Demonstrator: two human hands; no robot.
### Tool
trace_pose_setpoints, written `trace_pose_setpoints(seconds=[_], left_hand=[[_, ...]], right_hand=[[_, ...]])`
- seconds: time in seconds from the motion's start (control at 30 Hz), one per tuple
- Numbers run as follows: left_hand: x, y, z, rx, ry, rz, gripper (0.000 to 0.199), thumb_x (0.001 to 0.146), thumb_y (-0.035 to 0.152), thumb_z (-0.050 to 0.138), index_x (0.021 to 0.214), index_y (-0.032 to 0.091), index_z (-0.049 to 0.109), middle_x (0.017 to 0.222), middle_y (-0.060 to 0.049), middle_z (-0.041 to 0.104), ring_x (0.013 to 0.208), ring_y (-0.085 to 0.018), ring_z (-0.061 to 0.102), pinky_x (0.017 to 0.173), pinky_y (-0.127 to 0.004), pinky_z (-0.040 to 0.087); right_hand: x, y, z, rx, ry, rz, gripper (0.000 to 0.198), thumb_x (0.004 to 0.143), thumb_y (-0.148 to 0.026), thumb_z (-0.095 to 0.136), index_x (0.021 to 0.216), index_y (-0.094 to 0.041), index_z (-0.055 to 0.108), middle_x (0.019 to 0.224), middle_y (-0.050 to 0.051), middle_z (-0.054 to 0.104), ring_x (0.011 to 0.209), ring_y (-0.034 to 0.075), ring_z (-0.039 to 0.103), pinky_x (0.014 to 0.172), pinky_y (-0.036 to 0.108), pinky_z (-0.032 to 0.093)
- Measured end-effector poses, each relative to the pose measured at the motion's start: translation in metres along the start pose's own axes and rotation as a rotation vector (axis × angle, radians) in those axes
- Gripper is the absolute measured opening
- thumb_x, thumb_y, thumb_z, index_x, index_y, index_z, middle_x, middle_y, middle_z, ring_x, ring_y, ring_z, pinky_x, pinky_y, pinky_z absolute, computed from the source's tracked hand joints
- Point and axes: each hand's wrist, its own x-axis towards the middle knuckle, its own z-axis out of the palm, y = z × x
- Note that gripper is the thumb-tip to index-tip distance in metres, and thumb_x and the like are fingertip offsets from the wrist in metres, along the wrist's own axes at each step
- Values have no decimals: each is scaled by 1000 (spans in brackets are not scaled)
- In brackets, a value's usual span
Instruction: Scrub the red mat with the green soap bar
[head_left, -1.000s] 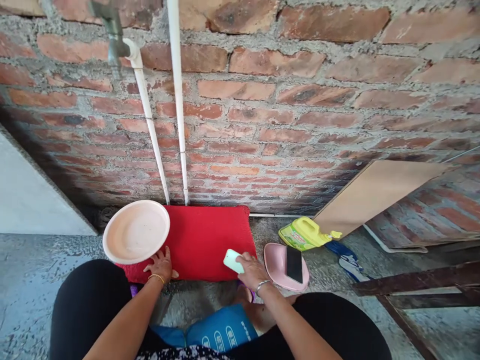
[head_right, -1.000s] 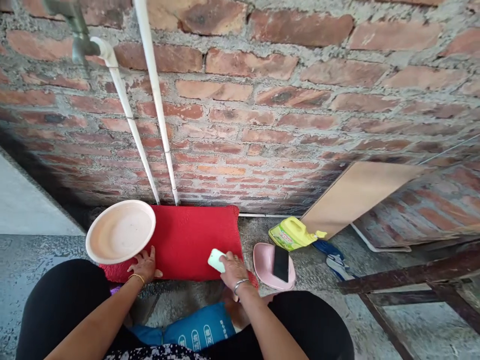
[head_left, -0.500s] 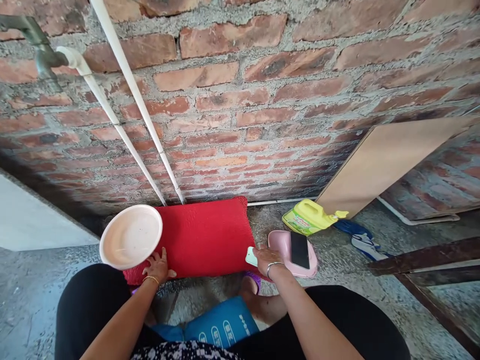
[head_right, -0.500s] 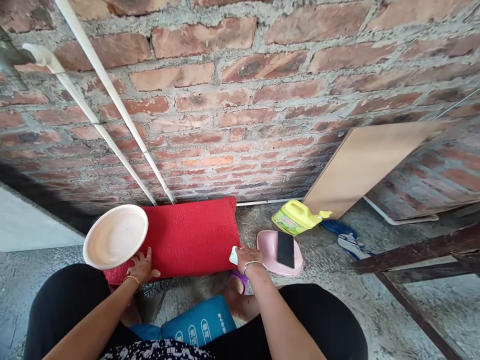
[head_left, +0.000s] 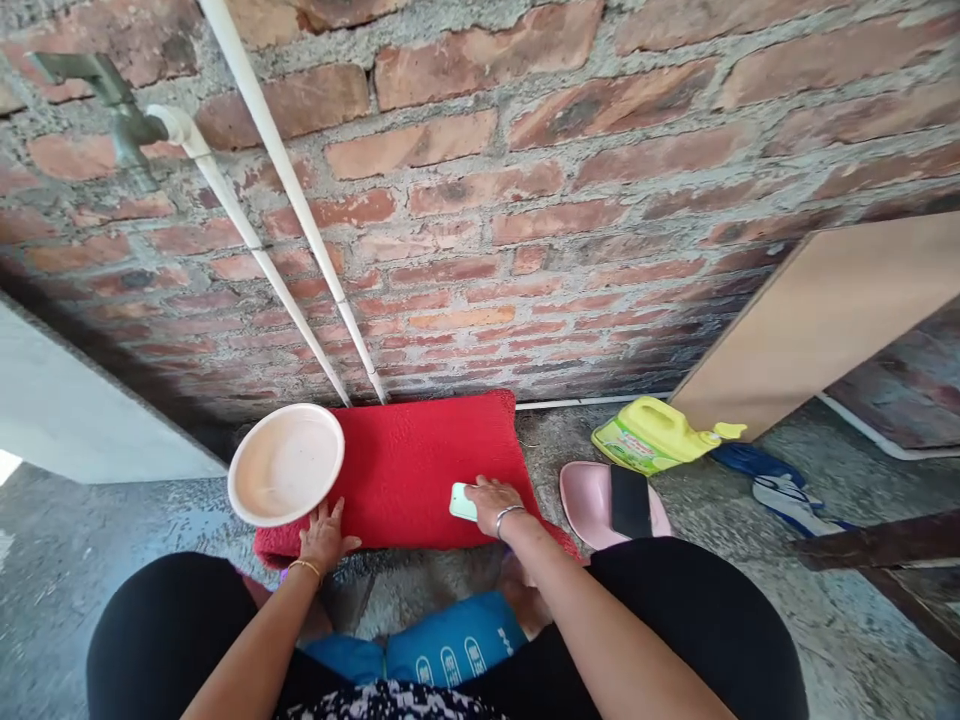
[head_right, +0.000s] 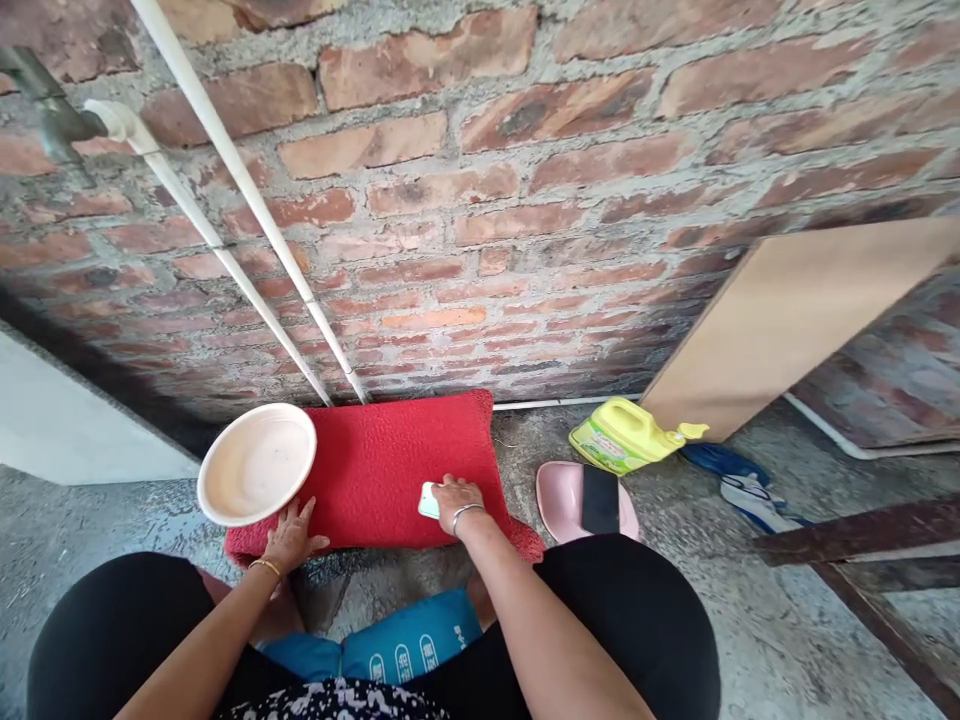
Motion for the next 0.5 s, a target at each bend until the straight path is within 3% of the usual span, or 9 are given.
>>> trace_pose_setpoints(seconds=[0.13, 0.23, 0.37, 0.5], left_hand=[[-1, -16, -8, -33, 10, 1, 61, 84, 39, 49, 141, 25, 36, 151, -13, 32, 136, -32, 32, 98, -50, 39], [-1, -20, -12, -1, 12, 7, 53, 84, 29, 50, 136, 24, 43, 141, -13, 48, 127, -29, 45, 98, -47, 41], [0, -25, -13, 10, -45, 38, 40, 86, 19, 41, 125, 16, 52, 122, -15, 62, 116, -26, 57, 92, -41, 46], [7, -34, -10, -17, -111, 26, 38, 87, 13, 34, 119, 14, 55, 119, -17, 63, 114, -26, 59, 90, -40, 48]], right_hand=[[1, 6, -18, -227, -152, -2, 27, 73, -11, 64, 99, -16, 70, 110, 17, 62, 106, 32, 58, 89, 44, 42], [1, -10, -24, -360, -239, -40, 42, 63, -11, 70, 104, -19, 69, 110, 14, 62, 105, 29, 58, 88, 40, 42], [-3, -72, -11, -382, -250, -237, 48, 64, -13, 67, 112, -22, 65, 114, 13, 60, 104, 28, 59, 84, 37, 44], [-11, -144, 16, -370, -245, -454, 43, 69, -16, 62, 112, -20, 64, 115, 15, 59, 103, 29, 59, 84, 38, 46]])
